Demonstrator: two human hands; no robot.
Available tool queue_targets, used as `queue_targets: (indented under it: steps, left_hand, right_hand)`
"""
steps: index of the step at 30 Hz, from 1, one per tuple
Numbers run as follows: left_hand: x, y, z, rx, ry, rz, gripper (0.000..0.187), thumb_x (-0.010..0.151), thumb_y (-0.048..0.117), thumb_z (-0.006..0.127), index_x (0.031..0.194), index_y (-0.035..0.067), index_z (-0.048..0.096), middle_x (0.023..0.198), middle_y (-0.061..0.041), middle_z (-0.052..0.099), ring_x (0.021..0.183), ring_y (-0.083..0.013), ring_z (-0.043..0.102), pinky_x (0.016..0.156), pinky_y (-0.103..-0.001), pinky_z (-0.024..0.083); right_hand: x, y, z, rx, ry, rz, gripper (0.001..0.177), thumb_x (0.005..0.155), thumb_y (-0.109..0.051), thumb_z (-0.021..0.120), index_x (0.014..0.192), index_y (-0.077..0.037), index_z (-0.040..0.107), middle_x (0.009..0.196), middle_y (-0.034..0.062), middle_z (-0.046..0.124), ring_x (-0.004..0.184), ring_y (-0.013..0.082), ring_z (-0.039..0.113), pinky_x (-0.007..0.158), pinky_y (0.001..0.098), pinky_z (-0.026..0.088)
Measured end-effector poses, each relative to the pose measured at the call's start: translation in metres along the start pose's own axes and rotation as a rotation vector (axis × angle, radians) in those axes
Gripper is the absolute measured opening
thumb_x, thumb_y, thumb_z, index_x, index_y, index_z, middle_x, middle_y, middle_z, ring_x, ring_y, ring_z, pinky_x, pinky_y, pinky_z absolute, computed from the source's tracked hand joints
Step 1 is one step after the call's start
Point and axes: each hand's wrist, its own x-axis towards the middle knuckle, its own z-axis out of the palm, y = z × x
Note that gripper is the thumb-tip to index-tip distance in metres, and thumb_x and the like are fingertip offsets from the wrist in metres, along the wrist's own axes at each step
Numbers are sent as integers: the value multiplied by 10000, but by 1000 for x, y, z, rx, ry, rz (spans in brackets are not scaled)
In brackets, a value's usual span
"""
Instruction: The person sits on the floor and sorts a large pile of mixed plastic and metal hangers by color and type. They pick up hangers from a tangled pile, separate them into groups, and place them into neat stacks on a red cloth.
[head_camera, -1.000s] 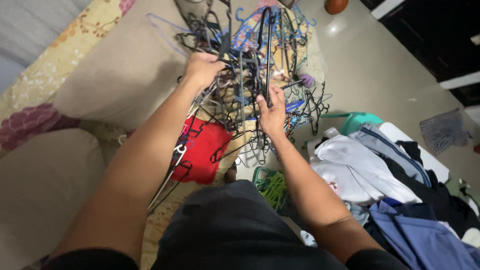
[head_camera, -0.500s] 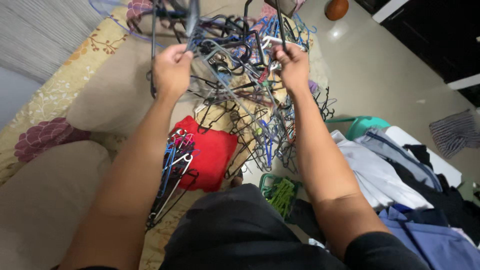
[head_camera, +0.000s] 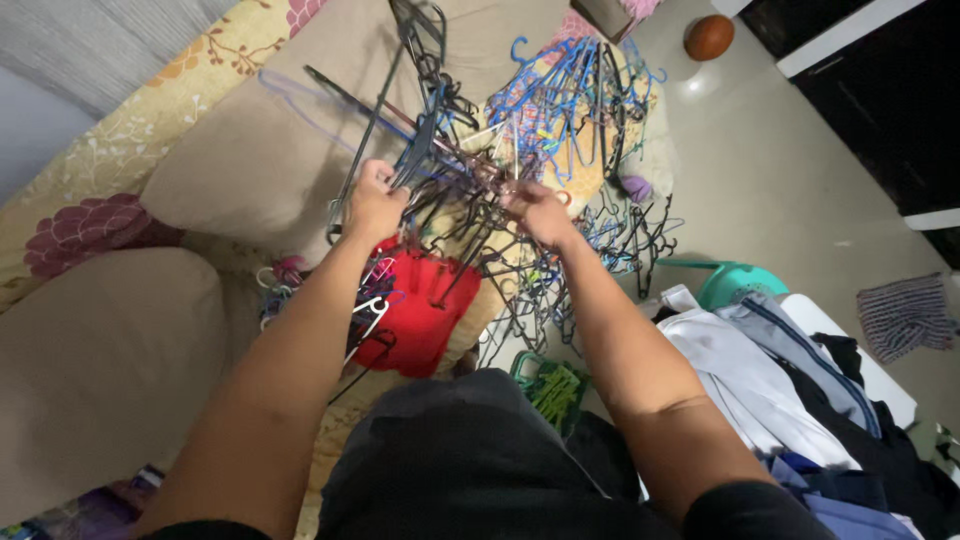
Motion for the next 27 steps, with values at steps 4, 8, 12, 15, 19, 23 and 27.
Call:
queue_targets:
  steps: [4,8,12,15,19,23,27]
  left_hand:
    - [-10,-21,-5,49,90,-4,331,836,279,777,1093,125,635,874,-106,753,786,-276,706,720,-439,526]
    - [-12,-37,-7,-10,69,-22,238,911,257,753,1112,132,734,856,-58,752,750,-211,706,689,-395,515]
    - [-12,-44,-9,-99,83,-61,241,933,239,726,1123,90,730,791,-63,736,677,-177,674,635,-359,496]
    - [-10,-48,-5,-124,90,-66,238,929,230,732,1114,81,733,782,-74,734,656,-166,656,617,-347,489]
    - [-9,-48,-1,-81,135,-14,234,919,210,751,1105,69,736,780,-81,731,660,-162,662,621,-340,490]
    - [-10,-36,-2,-159,145,15,217,917,202,735,1087,67,724,801,-70,746,681,-154,685,632,-329,508]
    - [-6,-21,-4,-133,163,-3,194,923,214,732,1064,81,734,808,-85,751,674,-181,692,628,-347,500]
  right_hand:
    - [16,42,11,-230,230,-165,454,835,-228,792,1230,-67,637,1118,171,740,1046,300,704,926,377,525]
    - [34,36,17,-447,429,-114,610,803,-141,748,1370,-43,545,1286,307,547,1155,464,581,988,470,472]
    - [19,-7,16,-378,792,-536,657,730,-45,711,1361,-57,525,1358,244,511,1314,430,488,1143,519,409]
    - [10,-30,30,-441,472,-692,601,780,-35,707,1354,-110,548,1384,172,535,1341,388,531,1168,478,461]
    - [17,-34,59,-475,133,-694,635,814,-150,819,1370,-50,530,1306,242,528,1177,456,551,997,474,483]
    - [43,-19,70,-413,152,-665,462,879,-183,803,1254,-59,564,1208,208,640,1125,428,614,967,469,516]
    - [58,-21,67,-569,82,-563,234,979,-218,750,1079,-71,598,1053,173,688,1062,401,656,922,486,537]
